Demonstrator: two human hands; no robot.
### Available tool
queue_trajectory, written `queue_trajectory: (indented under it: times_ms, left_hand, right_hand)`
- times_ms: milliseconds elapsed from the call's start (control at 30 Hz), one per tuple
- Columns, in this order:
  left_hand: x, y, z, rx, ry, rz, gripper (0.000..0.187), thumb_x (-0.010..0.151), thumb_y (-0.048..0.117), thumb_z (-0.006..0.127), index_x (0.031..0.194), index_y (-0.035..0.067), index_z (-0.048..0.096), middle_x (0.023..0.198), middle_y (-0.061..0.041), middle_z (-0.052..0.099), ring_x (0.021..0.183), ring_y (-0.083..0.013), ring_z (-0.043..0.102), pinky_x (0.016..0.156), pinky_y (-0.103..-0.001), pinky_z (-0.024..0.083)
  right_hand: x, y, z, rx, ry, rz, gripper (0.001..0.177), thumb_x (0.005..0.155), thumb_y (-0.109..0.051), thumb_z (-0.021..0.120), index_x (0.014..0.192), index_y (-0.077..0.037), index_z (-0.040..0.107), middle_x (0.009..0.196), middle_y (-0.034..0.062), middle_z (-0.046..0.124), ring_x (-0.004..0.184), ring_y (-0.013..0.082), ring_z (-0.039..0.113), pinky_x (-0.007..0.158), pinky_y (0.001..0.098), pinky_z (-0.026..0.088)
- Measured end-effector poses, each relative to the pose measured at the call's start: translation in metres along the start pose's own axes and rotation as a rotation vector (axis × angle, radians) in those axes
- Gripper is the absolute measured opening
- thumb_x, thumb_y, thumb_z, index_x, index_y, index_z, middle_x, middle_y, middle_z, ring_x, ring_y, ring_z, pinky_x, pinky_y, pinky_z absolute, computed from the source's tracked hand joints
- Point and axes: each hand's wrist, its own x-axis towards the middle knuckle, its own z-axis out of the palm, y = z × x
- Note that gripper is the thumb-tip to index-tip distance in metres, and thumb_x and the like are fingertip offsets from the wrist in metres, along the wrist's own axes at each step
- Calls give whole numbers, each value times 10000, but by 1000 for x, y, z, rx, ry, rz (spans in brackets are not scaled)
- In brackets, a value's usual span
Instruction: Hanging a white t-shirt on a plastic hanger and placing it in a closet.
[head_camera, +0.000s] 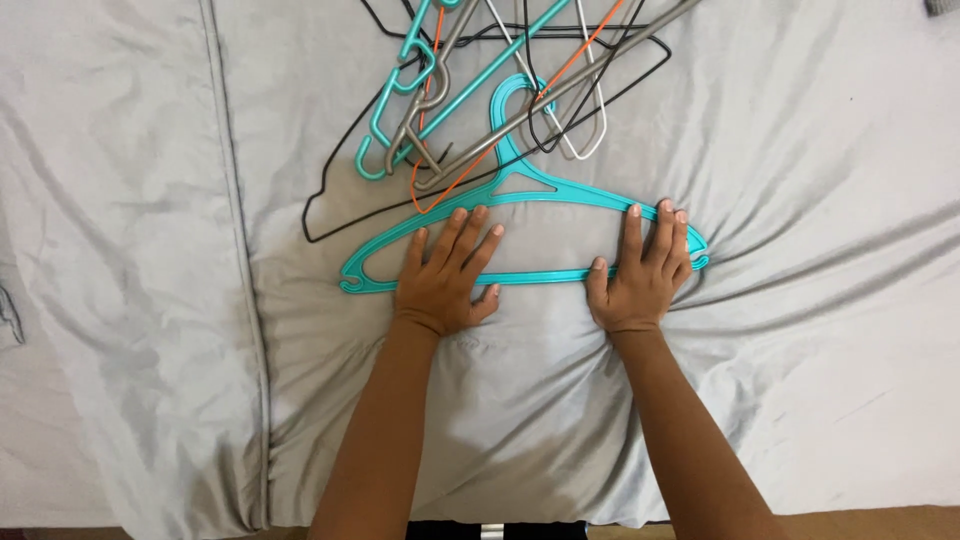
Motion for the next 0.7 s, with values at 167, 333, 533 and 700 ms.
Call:
queue_trajectory:
  times_ms: [167, 333, 533, 700]
  left_hand:
    - [1, 2, -4, -2, -2, -13, 791, 879, 528, 613, 1600, 248, 446, 1702, -33, 329, 1571, -216, 277, 1240, -550, 187]
    - [2, 5, -8, 9, 4, -19, 788, 872, 527, 607, 1593, 250, 448, 1701, -37, 314, 1569, -217, 268, 1233, -576, 190]
    - [-1, 8, -16, -9, 20, -39, 800, 871, 524, 603, 1599, 245, 423, 1703, -52, 319, 1577, -229, 262, 1227, -611, 185]
    - [-1, 14, -25, -76, 123, -110, 898, 808, 564, 668, 1583, 192, 411, 1682, -139, 292, 1564, -333, 252, 1178, -718, 172]
  right_hand:
    - [0, -2, 0, 27, 22, 2, 698, 1004, -406, 505, 1620, -85, 440, 1689, 228, 303, 1574, 430, 250, 1234, 548, 200]
    - [1, -2, -1, 41, 45, -7, 691, 995, -404, 524, 1609, -95, 453, 1682, 219, 313, 1574, 420, 254, 1233, 550, 207]
    - [0, -4, -6, 71, 52, -31, 699, 995, -399, 533, 1618, -95, 441, 1683, 221, 320, 1574, 415, 243, 1220, 549, 210]
    - [0, -3, -13, 104, 42, -27, 708, 983, -376, 575, 1624, -109, 438, 1683, 208, 325, 1571, 415, 247, 1221, 549, 211]
